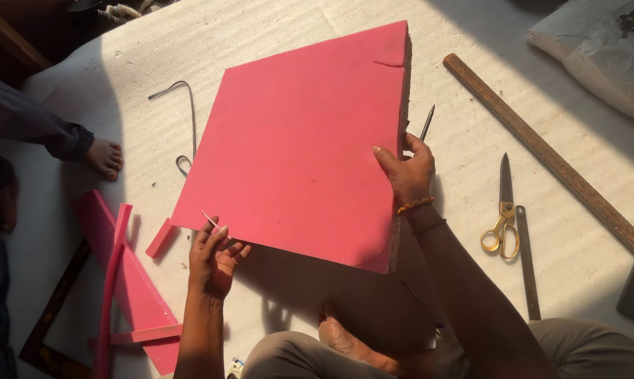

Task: The person uses a metal template to trace and cut curved shapes from a multicolored foam sheet and then a pink foam sheet. They use a blue pen to trace the outline and a white marker to refine the lines before cutting.

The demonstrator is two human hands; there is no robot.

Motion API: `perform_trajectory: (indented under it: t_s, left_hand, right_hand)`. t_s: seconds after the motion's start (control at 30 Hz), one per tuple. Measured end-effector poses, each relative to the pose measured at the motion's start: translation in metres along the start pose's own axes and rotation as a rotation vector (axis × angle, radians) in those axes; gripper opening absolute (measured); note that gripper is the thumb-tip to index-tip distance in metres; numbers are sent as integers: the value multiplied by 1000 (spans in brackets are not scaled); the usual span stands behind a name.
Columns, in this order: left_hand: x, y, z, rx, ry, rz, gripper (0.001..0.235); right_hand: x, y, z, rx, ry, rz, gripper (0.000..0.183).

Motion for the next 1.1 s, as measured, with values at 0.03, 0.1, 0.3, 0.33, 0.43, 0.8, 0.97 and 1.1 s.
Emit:
perform_trajectory:
  t_s: [0.03,0.1,0.3,0.33,0.43,0.8,0.97,1.1]
  left_hand:
    - [0,-12,21,-68,-48,60,77]
    - [2,-35,61,-180,-115,174,73]
    - [-12,-55,91,-435,-586,46,79]
    - [-4,-47,80,-405,-678,82,82]
    - [23,-15,32,-282,-832,238,89]
    - [87,5,-61,11,-306,266,68]
    - [99,-25,-24,-141,-264,119,72]
    - [87,-85,-10,-68,-505,77,85]
  right_hand:
    - [-1,30,-12,137,287,111,67]
    - [-1,92,-8,198,529,151,64]
    - [112,135,41,225,641,294,28]
    - [127,117,48,249,674,295,28]
    - [138,46,77,165,686,233,35]
    - [66,-52,140,-154,873,-36,57]
    - [82,52,129,-31,873,153,49]
    - [76,125,133,-86,841,255,54]
Point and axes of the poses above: each hand's wrist, its own y-axis away from the middle knuckle, its own x-axis out of the back of the hand, z = x × y, the point moved 7 cm from there along -y, towards the middle knuckle, and after that the axes turned 4 degrees about -z, right-handed, at the moved point
